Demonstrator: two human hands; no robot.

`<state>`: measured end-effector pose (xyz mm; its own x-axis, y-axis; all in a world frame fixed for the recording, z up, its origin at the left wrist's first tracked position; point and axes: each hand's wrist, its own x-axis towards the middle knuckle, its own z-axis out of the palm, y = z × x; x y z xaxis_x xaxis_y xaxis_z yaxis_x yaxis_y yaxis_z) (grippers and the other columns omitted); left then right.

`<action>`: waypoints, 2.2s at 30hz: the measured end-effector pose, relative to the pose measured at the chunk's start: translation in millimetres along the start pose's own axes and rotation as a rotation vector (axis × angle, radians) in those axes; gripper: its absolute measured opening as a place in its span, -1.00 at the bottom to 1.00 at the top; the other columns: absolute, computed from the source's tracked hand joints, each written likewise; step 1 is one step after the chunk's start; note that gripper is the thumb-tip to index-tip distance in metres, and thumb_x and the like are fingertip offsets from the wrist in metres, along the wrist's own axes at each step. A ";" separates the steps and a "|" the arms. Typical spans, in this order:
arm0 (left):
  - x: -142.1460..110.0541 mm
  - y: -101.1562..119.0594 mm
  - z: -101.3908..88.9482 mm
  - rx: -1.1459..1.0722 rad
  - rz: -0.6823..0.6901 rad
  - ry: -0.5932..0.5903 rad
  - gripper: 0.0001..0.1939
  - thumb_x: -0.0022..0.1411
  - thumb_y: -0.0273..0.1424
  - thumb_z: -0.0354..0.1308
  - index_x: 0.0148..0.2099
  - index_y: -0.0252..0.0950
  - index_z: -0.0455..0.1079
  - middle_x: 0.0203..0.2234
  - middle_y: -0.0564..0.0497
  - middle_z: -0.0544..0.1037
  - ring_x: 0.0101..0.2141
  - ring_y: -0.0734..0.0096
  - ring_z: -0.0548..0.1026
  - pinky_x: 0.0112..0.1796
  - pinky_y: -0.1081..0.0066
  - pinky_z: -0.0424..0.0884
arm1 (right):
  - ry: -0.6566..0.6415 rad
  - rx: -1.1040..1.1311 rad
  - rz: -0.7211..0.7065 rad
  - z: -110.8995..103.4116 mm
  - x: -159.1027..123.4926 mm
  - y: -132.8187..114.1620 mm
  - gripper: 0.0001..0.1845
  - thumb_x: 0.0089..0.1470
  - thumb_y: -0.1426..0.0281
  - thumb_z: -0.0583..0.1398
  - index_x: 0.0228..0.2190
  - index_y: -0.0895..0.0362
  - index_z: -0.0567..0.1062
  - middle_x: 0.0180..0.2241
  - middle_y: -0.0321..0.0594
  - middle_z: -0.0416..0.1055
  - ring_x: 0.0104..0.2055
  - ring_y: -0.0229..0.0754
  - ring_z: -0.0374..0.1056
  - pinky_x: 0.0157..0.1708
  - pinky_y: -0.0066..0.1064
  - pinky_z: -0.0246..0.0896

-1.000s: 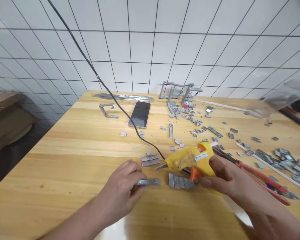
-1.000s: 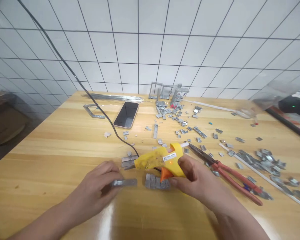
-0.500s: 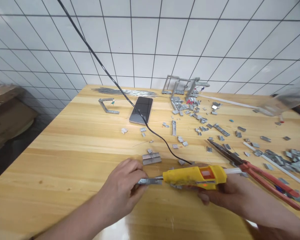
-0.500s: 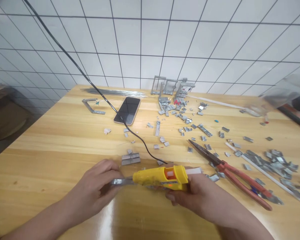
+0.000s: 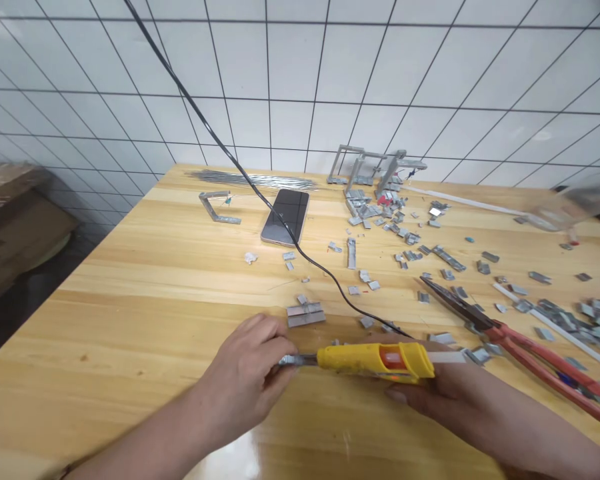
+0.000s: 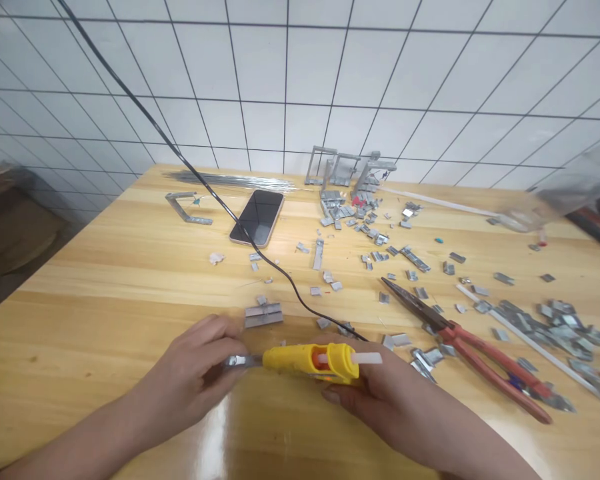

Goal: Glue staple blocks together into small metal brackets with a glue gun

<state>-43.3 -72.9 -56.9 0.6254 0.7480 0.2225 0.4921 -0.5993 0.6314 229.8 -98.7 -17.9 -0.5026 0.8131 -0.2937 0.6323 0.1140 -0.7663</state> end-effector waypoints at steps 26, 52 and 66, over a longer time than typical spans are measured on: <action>0.2 1.0 0.1 0.011 0.001 0.006 -0.87 0.23 -0.56 0.05 -0.31 -0.29 0.40 -0.39 -0.01 0.40 -0.32 0.32 0.35 -0.32 0.35 0.29 | 0.064 -0.088 -0.062 7.3 -1.0 -3.0 -0.55 0.20 0.39 0.10 0.12 -0.08 0.35 0.07 -0.23 0.43 0.06 -0.03 0.37 -0.03 -0.30 0.36; 1.0 -0.3 1.3 -0.002 0.009 0.013 -0.87 0.23 -0.57 0.06 -0.30 -0.32 0.41 -0.39 -0.02 0.40 -0.33 0.32 0.33 -0.31 0.34 0.27 | 0.117 -0.187 -0.050 5.7 -2.1 -10.4 -0.59 0.16 0.42 0.11 0.05 -0.04 0.41 0.03 -0.19 0.47 -0.01 -0.04 0.42 -0.08 -0.33 0.38; -1.1 -0.4 0.9 -0.012 0.012 0.019 -0.87 0.23 -0.58 0.06 -0.30 -0.32 0.41 -0.39 -0.03 0.41 -0.33 0.32 0.33 -0.32 0.35 0.26 | 0.083 -0.212 -0.047 5.0 -0.4 -15.1 -0.59 0.19 0.42 0.09 0.06 -0.04 0.39 0.06 -0.22 0.44 0.04 -0.08 0.38 -0.01 -0.33 0.34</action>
<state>-43.7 -73.7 -58.0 0.6194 0.7461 0.2443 0.4775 -0.6050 0.6371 217.5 -103.5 -9.1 -0.4893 0.8475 -0.2058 0.7239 0.2630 -0.6378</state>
